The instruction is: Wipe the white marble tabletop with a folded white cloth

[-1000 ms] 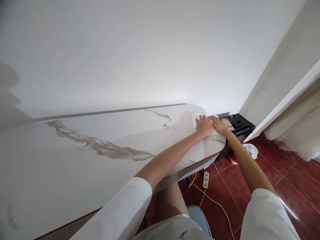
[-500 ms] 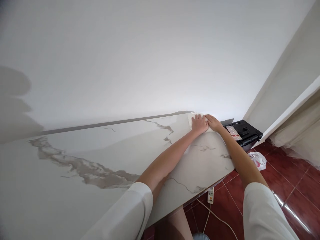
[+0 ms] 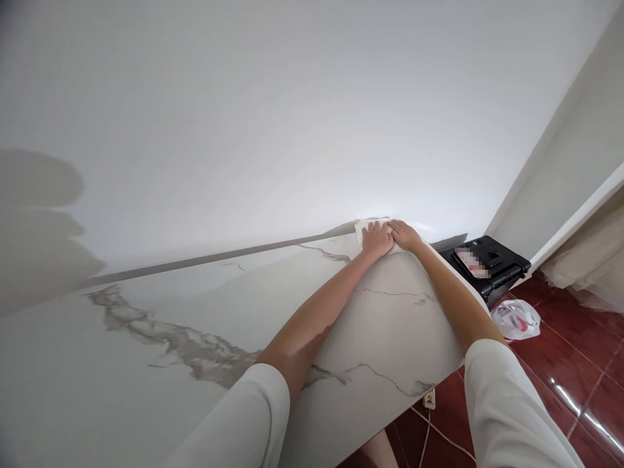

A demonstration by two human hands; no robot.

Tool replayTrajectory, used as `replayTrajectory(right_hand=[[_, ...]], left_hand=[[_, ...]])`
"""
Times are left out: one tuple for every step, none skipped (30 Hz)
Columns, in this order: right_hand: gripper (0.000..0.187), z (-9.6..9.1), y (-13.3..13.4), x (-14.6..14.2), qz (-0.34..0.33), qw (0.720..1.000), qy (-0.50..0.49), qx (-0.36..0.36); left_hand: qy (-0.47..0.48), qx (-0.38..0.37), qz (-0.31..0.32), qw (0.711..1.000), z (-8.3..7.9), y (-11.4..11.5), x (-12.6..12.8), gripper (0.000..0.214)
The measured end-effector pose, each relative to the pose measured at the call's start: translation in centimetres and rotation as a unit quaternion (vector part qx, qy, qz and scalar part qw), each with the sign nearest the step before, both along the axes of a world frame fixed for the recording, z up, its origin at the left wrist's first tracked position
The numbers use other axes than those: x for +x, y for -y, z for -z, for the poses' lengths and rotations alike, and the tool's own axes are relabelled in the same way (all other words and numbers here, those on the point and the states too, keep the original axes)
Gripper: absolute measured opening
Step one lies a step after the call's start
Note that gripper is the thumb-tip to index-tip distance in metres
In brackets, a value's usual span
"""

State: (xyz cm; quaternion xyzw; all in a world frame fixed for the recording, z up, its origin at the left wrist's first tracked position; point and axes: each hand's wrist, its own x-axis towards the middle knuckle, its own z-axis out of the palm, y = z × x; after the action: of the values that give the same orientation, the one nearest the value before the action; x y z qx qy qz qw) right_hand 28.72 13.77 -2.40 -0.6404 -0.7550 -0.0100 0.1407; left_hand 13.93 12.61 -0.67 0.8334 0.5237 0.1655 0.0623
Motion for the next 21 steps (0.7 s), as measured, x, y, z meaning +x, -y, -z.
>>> replayTrajectory(right_hand=[[0.056, 0.0, -0.2, -1.0, -0.003, 1.0, 0.002, -0.001], [0.056, 0.0, -0.4, -2.1, -0.008, 1.0, 0.005, -0.002], [0.056, 0.0, -0.6, -3.2, -0.014, 1.0, 0.01, 0.0], [0.056, 0.0, -0.7, -4.3, -0.022, 1.0, 0.015, 0.002], [0.056, -0.1, -0.8, -5.5, -0.029, 0.999, 0.019, 0.005], [0.055, -0.2, -0.9, -6.7, -0.035, 0.999, 0.023, 0.006], [0.055, -0.3, -0.9, -8.0, -0.038, 0.999, 0.024, 0.007], [0.055, -0.4, -0.8, -9.2, -0.04, 0.999, 0.023, 0.004], [0.054, -0.5, -0.8, -10.4, -0.041, 0.999, 0.021, 0.001], [0.054, -0.6, -0.7, -11.6, -0.042, 0.999, 0.018, -0.004], [0.054, -0.7, -0.7, -12.8, -0.044, 0.999, 0.016, -0.007], [0.053, -0.8, -0.6, -14.0, -0.048, 0.999, 0.013, -0.01], [0.053, -0.8, -0.5, -15.2, -0.053, 0.998, 0.011, -0.012], [0.053, -0.9, -0.4, -16.4, -0.06, 0.998, 0.008, -0.014], [0.053, -0.9, -0.4, -17.7, -0.066, 0.998, 0.005, -0.015], [0.052, -0.9, -0.3, -19.0, -0.072, 0.997, 0.002, -0.016], [0.052, -0.9, -0.2, -20.3, -0.077, 0.997, 0.0, -0.018], [0.051, -0.9, -0.1, -21.7, -0.082, 0.996, -0.002, -0.017], [0.051, -0.9, 0.0, -23.2, -0.087, 0.996, -0.002, -0.016], [0.051, -1.0, 0.2, -24.7, -0.092, 0.996, 0.001, -0.014], [0.051, -1.0, 0.4, -26.2, -0.097, 0.995, 0.005, -0.008]], left_hand=[[-0.002, 0.001, -0.006, 1.0, 0.0, -0.1, -0.9, 0.05], [-0.003, 0.003, -0.011, 1.0, 0.0, -0.2, -1.9, 0.05], [-0.003, 0.006, -0.016, 1.0, 0.1, -0.2, -2.9, 0.049], [-0.003, 0.011, -0.02, 1.0, 0.1, -0.3, -4.0, 0.049], [-0.003, 0.014, -0.024, 1.0, 0.2, -0.3, -5.0, 0.049], [-0.005, 0.016, -0.029, 0.999, 0.2, -0.3, -6.1, 0.049], [-0.007, 0.016, -0.035, 0.999, 0.3, -0.3, -7.2, 0.049], [-0.01, 0.015, -0.041, 0.999, 0.3, -0.2, -8.3, 0.049], [-0.013, 0.015, -0.046, 0.999, 0.3, -0.1, -9.4, 0.049], [-0.016, 0.014, -0.051, 0.998, 0.3, 0.0, -10.5, 0.049], [-0.018, 0.015, -0.055, 0.998, 0.3, 0.1, -11.6, 0.048], [-0.02, 0.017, -0.059, 0.998, 0.2, 0.3, -12.7, 0.048], [-0.023, 0.018, -0.063, 0.998, 0.2, 0.5, -13.9, 0.048], [-0.026, 0.02, -0.069, 0.997, 0.1, 0.8, -15.1, 0.047], [-0.028, 0.022, -0.074, 0.997, 0.0, 1.0, -16.3, 0.047], [-0.031, 0.023, -0.08, 0.996, -0.1, 1.3, -17.6, 0.046], [-0.034, 0.024, -0.084, 0.996, -0.2, 1.5, -19.0, 0.046], [-0.037, 0.025, -0.089, 0.995, -0.2, 1.8, -20.3, 0.046], [-0.041, 0.026, -0.093, 0.995, -0.3, 2.0, -21.7, 0.047], [-0.046, 0.028, -0.098, 0.994, -0.3, 2.2, -23.1, 0.047], [-0.05, 0.031, -0.104, 0.993, -0.2, 2.4, -24.6, 0.047]])
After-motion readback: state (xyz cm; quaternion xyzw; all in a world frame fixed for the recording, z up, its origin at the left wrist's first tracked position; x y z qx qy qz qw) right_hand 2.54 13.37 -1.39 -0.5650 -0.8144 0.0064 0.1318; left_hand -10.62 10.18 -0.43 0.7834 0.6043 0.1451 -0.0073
